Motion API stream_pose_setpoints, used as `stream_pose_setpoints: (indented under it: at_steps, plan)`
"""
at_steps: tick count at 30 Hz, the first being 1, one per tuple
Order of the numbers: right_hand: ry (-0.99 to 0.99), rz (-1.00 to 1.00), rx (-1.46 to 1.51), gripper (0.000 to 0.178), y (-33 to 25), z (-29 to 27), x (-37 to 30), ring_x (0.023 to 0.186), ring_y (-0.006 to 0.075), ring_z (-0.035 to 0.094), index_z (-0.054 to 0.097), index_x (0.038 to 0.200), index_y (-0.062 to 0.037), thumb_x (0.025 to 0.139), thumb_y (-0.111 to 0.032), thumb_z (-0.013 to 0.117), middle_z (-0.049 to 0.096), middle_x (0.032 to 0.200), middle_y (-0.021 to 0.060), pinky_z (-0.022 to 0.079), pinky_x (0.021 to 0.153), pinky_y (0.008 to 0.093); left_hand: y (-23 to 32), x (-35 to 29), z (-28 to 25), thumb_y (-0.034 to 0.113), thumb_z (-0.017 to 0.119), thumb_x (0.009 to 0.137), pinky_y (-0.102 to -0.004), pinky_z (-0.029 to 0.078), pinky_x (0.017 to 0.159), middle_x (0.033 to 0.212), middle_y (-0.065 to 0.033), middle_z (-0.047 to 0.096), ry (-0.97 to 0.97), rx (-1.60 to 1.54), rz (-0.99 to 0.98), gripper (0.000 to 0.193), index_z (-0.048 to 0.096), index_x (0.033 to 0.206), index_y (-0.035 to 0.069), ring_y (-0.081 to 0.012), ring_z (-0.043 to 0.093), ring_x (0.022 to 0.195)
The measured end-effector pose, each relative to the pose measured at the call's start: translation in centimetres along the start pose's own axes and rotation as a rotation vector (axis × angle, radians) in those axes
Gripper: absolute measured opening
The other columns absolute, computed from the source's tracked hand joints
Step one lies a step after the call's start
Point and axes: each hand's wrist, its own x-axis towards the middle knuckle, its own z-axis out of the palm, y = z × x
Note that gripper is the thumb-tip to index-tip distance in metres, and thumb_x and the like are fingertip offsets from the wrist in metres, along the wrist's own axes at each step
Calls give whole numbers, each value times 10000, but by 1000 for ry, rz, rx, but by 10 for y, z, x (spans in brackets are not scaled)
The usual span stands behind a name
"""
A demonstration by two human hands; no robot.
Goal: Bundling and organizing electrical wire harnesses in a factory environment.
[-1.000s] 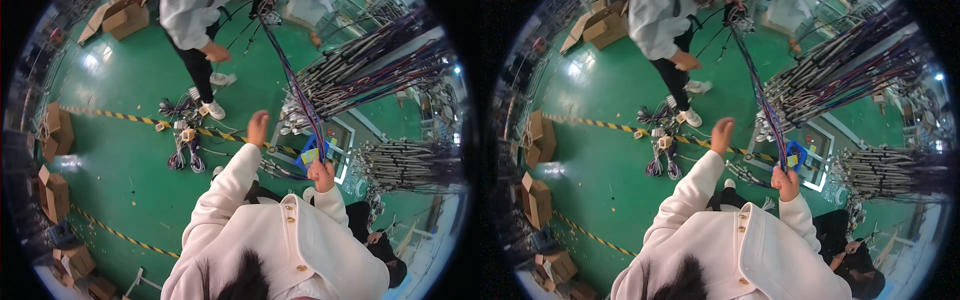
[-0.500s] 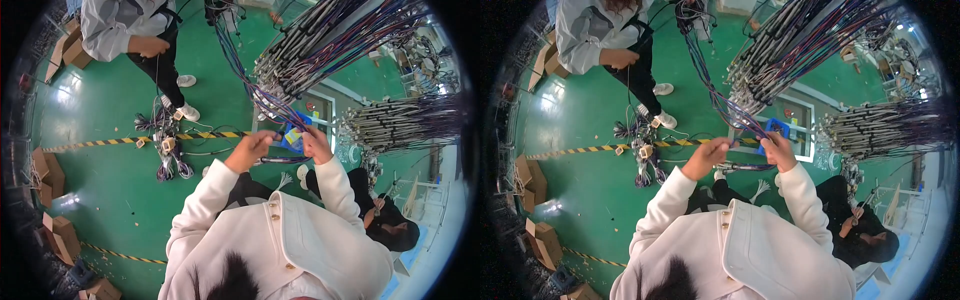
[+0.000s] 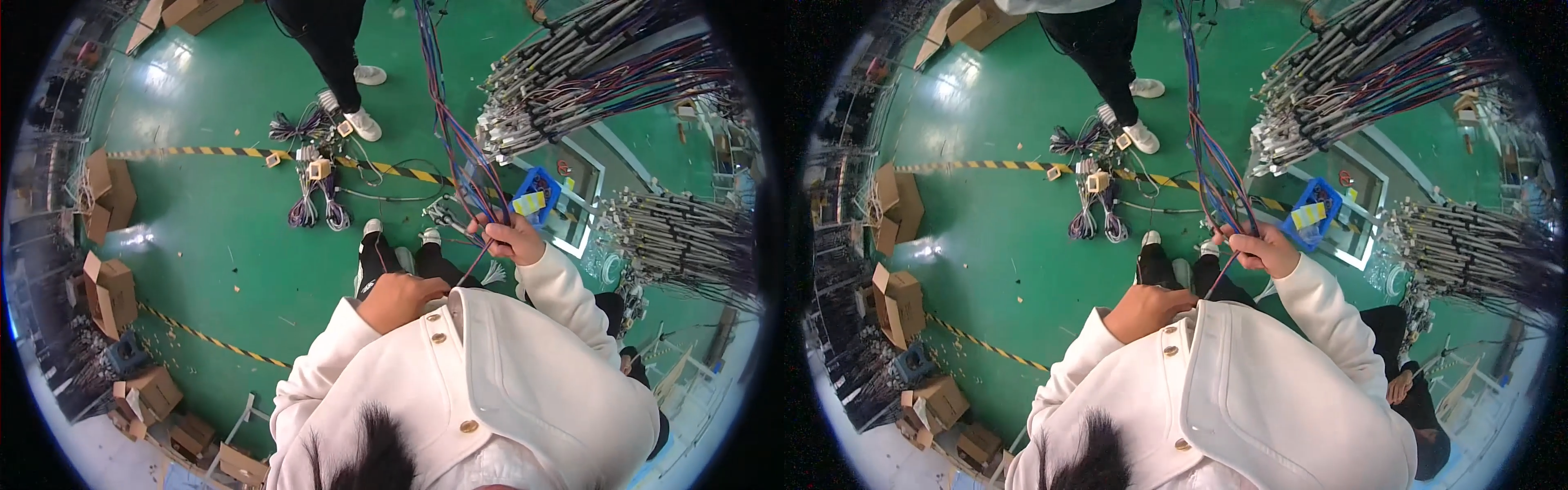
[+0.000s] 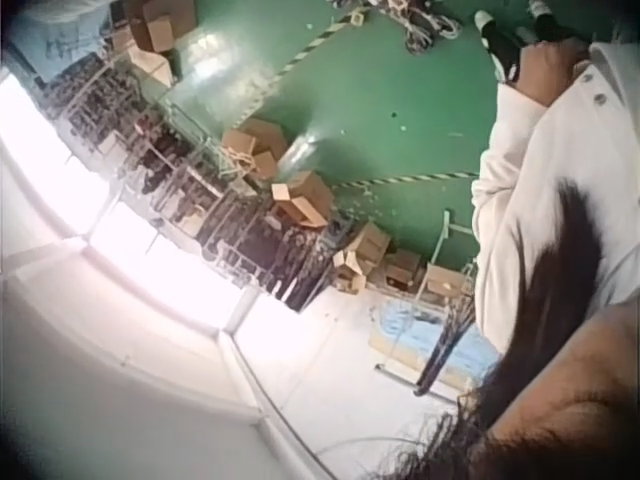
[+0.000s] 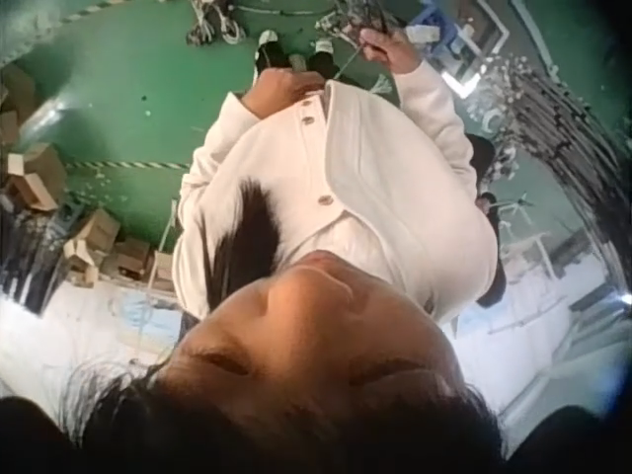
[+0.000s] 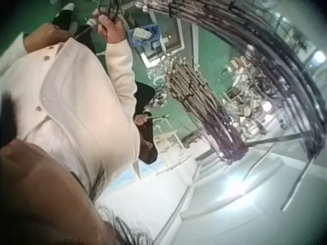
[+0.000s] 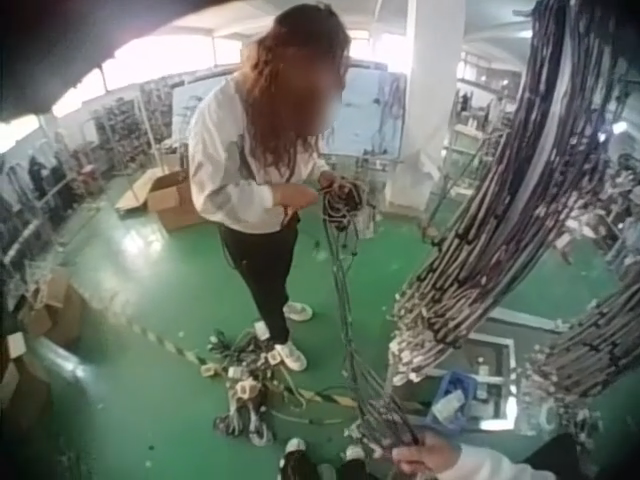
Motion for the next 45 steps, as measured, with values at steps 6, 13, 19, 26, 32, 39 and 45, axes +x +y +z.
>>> stream_pose_setpoints:
  at_steps: [6, 13, 19, 26, 32, 39, 45]
  plan:
    - [61, -13, 17, 265, -8, 17, -8, 516, 48, 400, 509, 891, -48, 890, -310, 470, 491, 716, 8, 287, 452, 176, 0, -13, 10, 119, 579, 709, -355, 461, 560, 724, -82, 621, 150, -11, -36, 213, 588, 922, 106, -273, 600, 664]
    - [203, -180, -159, 374, -27, 23, -13, 473, 78, 378, 444, 725, -82, 903, -405, 378, 528, 627, 68, 269, 423, 194, 18, -13, -9, 149, 582, 689, -347, 438, 659, 765, -64, 596, 118, 47, 119, 182, 587, 860, 87, -259, 569, 718]
    - [561, -545, 30, 329, -50, -25, -18, 511, 157, 525, 432, 748, -71, 919, -349, 387, 599, 656, 110, 423, 524, 259, -15, -58, -38, 47, 567, 677, -356, 432, 688, 799, -81, 606, -25, -2, 42, 179, 607, 851, 56, -277, 555, 728]
    - [522, -576, 139, 267, -97, -61, -41, 406, 60, 202, 400, 748, -113, 922, -316, 410, 272, 494, -30, 169, 405, 222, -182, -228, -32, 232, 530, 769, -382, 397, 789, 753, -30, 631, -196, 416, -873, 99, 617, 775, 185, -241, 583, 795]
    - [363, -590, 180, 244, -129, -62, -60, 398, 50, 173, 414, 785, -119, 938, -304, 368, 243, 493, -57, 150, 406, 224, -279, -288, -4, 269, 505, 783, -389, 367, 866, 940, 9, 625, -368, 616, -1251, 135, 617, 829, 211, -199, 567, 932]
    - [284, -600, 196, 234, -157, 10, -75, 401, 51, 162, 396, 810, -130, 950, -304, 326, 219, 487, -65, 150, 409, 224, -292, -213, 56, 244, 615, 755, -373, 428, 844, 1116, -60, 563, -376, 268, -1173, 373, 545, 1113, 165, -199, 536, 985]
    - [233, -598, 173, 234, -172, 47, -67, 411, 49, 161, 384, 805, -126, 944, -310, 343, 216, 500, -69, 156, 410, 218, -292, -46, 119, 61, 628, 677, -365, 381, 930, 1333, -140, 348, -51, 488, -571, 640, 384, 1262, 152, -306, 409, 1167]
